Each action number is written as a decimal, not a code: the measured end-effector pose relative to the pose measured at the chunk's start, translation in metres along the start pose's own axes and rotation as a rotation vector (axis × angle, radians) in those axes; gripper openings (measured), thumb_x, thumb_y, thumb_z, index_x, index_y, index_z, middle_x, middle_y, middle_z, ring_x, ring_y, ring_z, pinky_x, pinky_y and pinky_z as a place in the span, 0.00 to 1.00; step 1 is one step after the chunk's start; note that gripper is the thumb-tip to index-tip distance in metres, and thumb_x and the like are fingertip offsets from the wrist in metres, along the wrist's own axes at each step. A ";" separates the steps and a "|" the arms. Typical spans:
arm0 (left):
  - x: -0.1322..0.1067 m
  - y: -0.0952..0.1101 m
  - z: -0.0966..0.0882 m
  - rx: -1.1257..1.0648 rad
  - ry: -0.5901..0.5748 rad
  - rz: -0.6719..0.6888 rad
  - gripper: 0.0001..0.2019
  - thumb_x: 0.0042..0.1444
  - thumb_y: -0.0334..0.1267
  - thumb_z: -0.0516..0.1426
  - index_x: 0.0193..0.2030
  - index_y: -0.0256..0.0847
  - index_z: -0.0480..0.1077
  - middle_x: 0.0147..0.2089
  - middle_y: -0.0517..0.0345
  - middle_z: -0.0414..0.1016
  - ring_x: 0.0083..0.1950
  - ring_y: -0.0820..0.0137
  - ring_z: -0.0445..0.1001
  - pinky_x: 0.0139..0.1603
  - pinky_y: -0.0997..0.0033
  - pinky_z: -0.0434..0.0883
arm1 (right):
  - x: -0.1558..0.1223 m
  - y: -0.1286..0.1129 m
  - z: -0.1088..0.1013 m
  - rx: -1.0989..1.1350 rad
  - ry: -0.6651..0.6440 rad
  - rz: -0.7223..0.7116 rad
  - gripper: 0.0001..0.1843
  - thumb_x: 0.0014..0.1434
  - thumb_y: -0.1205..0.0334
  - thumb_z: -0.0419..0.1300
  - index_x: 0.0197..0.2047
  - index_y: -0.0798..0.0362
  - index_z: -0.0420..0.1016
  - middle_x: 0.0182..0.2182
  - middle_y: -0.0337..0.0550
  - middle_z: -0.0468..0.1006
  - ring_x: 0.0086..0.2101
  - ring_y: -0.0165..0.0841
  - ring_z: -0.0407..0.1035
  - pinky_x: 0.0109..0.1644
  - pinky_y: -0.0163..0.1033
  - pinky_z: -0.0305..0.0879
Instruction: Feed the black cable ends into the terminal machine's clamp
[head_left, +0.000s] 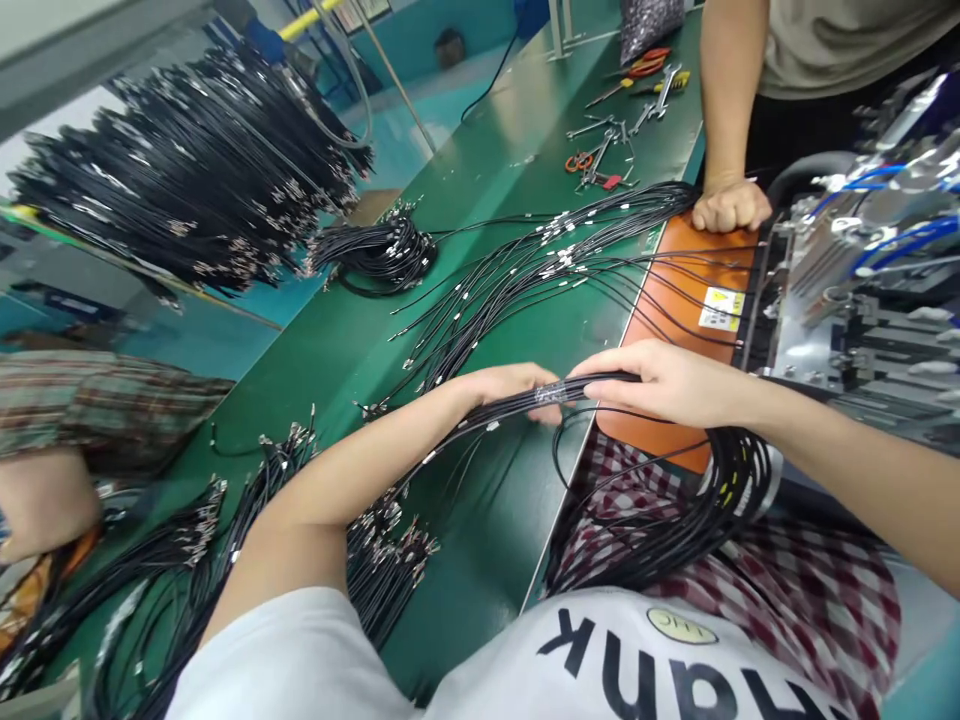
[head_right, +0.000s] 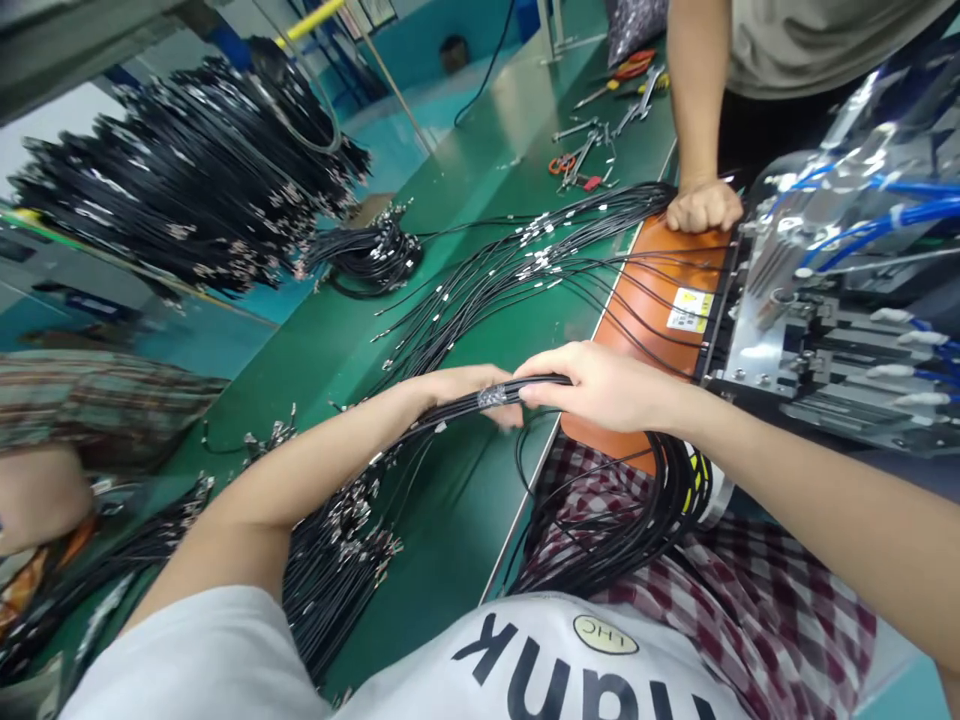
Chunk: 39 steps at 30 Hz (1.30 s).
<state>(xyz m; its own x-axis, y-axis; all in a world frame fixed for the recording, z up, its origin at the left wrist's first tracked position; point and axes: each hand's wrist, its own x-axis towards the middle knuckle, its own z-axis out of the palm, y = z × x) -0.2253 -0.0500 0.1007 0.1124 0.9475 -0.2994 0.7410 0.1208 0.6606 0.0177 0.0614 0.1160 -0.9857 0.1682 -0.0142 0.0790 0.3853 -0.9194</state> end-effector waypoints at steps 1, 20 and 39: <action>-0.001 -0.003 0.001 0.103 0.081 0.002 0.17 0.56 0.50 0.64 0.43 0.36 0.77 0.33 0.55 0.79 0.34 0.69 0.76 0.38 0.68 0.74 | 0.001 0.002 -0.001 0.003 -0.001 0.001 0.23 0.63 0.46 0.60 0.55 0.48 0.82 0.46 0.42 0.85 0.45 0.43 0.77 0.51 0.45 0.70; 0.003 -0.004 -0.008 -0.206 0.274 0.089 0.17 0.61 0.50 0.59 0.38 0.36 0.77 0.29 0.55 0.78 0.25 0.73 0.73 0.30 0.70 0.71 | 0.006 0.018 -0.001 0.010 -0.012 0.046 0.25 0.63 0.46 0.59 0.57 0.50 0.81 0.43 0.42 0.84 0.43 0.40 0.76 0.51 0.43 0.68; -0.028 0.041 -0.021 0.055 -0.081 0.223 0.11 0.66 0.39 0.56 0.46 0.40 0.80 0.31 0.55 0.78 0.29 0.70 0.76 0.32 0.70 0.73 | 0.015 0.033 -0.002 0.027 -0.046 0.053 0.26 0.64 0.47 0.59 0.57 0.55 0.80 0.50 0.46 0.83 0.50 0.42 0.75 0.58 0.45 0.67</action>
<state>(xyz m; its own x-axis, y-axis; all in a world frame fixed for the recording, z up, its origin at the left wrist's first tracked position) -0.2122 -0.0652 0.1507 0.3288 0.9217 -0.2058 0.7267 -0.1077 0.6784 0.0055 0.0788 0.0867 -0.9861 0.1455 -0.0801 0.1272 0.3520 -0.9273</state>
